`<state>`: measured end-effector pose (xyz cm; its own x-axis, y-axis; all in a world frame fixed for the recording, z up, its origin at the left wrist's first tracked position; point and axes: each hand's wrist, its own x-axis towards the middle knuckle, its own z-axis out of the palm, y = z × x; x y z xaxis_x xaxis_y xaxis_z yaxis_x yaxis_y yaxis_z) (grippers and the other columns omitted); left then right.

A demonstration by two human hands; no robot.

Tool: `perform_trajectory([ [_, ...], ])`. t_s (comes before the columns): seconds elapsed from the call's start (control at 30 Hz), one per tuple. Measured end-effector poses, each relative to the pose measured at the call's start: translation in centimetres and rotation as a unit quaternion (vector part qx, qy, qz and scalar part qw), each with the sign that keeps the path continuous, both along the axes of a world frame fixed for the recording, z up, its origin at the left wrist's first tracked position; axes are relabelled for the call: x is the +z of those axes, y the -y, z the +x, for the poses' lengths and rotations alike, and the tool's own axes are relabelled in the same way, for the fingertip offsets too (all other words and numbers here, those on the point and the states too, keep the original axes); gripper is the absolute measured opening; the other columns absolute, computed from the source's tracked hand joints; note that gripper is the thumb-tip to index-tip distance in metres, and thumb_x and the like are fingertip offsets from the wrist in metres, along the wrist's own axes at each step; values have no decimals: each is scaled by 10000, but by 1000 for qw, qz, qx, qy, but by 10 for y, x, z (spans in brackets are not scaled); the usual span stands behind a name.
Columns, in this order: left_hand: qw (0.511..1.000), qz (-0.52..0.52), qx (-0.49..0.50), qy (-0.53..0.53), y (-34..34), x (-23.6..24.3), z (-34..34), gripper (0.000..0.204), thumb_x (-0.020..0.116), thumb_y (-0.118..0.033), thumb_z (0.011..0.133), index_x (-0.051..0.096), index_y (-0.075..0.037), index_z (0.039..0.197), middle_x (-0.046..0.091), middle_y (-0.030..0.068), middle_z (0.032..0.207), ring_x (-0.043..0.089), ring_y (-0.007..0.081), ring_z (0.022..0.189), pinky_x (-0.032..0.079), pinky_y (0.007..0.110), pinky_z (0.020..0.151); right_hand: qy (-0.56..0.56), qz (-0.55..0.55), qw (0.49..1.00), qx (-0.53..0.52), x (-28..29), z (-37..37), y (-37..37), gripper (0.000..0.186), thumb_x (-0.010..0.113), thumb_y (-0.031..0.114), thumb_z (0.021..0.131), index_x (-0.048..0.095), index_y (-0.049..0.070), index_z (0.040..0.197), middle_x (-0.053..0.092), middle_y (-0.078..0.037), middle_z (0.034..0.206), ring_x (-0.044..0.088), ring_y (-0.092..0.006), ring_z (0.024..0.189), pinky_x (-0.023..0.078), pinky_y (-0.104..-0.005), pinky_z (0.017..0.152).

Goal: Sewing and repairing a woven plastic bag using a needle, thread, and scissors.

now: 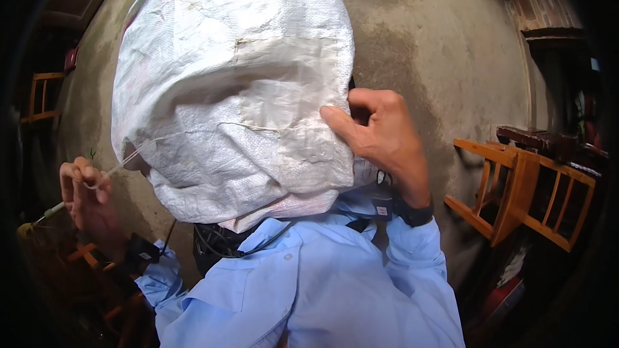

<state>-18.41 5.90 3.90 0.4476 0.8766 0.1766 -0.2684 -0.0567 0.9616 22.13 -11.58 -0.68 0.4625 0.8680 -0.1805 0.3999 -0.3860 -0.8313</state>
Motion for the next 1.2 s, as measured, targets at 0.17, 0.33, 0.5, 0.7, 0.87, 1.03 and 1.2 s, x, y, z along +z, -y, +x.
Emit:
perform_trajectory([
  [0.17,927,244,-189,-214,31,32,102,207,702,-203,1000,653,-8,950,658,164,1025,662,189,739,552,322,595,218,158,963,-25,46,-11,9,191,851,144,814,737,20,903,721,-102,861,649,-157,700,502,-316,556],
  [0.33,915,210,-254,-233,67,27,162,195,807,36,734,750,-18,913,676,125,933,681,216,772,524,303,641,-50,300,930,207,61,-45,4,221,871,-11,718,745,-12,899,724,-155,852,723,-266,741,563,-326,608],
  [0.5,927,191,-236,-219,78,15,163,173,819,22,750,752,-18,905,683,118,895,691,222,743,533,307,635,-77,276,937,202,54,-47,16,194,866,-31,713,738,-13,859,711,-125,764,730,-264,688,569,-332,587],
  [0.7,921,203,-260,-208,82,7,165,166,832,-4,760,756,-19,907,688,112,869,708,221,719,549,323,626,-56,280,934,215,44,-46,26,170,859,-16,702,741,-31,823,721,-124,745,729,-248,650,563,-320,560],
  [0.87,921,222,-252,-198,83,4,166,203,827,-4,764,762,-21,956,697,120,873,710,232,731,554,332,637,-34,249,945,211,48,-46,32,151,834,-27,707,744,-32,828,722,-128,736,729,-255,658,557,-333,559],
  [1.03,937,220,-201,-185,78,14,159,251,797,34,760,765,-24,1001,711,127,872,704,235,742,542,329,633,37,289,944,153,66,10,50,105,740,67,854,706,-17,908,670,-92,789,652,-212,661,514,-314,556],
  [1.2,919,266,-191,-220,69,0,149,362,733,96,672,757,-24,1013,712,120,860,693,235,726,527,331,614,-196,451,870,-39,71,81,105,179,603,175,1062,544,10,1023,438,-31,901,449,-138,796,445,-295,691],
])
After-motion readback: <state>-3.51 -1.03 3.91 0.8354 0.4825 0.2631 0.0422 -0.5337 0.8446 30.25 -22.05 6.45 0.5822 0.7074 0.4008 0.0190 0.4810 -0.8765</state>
